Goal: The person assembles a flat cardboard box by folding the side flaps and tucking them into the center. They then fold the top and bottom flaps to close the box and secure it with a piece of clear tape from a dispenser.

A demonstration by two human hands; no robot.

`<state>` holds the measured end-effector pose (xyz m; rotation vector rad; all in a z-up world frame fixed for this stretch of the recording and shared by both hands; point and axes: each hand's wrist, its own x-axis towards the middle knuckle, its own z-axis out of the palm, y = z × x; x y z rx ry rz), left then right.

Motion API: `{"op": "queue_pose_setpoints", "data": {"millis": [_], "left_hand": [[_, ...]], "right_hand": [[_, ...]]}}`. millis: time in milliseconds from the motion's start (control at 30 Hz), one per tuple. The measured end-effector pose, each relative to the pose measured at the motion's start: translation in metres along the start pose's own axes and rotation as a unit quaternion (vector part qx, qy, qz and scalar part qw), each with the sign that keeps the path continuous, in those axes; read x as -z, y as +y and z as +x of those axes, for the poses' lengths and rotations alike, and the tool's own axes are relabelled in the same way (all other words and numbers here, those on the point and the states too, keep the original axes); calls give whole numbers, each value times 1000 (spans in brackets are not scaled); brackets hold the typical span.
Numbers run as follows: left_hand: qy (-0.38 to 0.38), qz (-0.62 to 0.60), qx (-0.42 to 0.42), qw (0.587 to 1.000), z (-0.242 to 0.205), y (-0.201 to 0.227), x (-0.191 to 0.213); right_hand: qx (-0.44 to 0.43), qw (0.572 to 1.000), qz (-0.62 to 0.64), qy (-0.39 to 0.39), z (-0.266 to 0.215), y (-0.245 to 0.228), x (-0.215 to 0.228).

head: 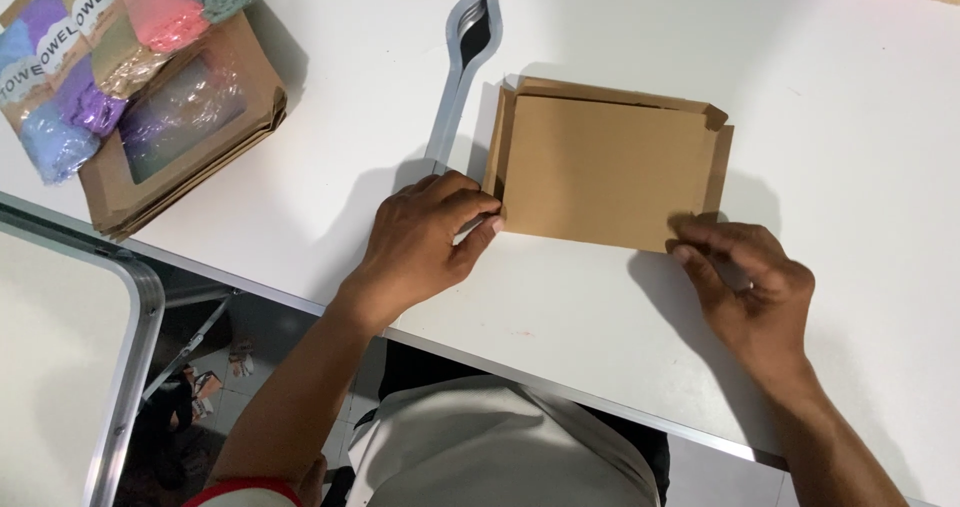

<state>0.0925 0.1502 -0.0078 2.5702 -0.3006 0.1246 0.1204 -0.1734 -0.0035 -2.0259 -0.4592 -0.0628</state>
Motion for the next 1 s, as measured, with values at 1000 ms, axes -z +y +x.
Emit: {"op": "queue_pose_setpoints", "data": {"millis": [1000], "left_hand": [[127, 49, -59, 989, -21, 16, -35]], "right_hand": [[8, 999, -37, 14, -1, 6, -1]]}}
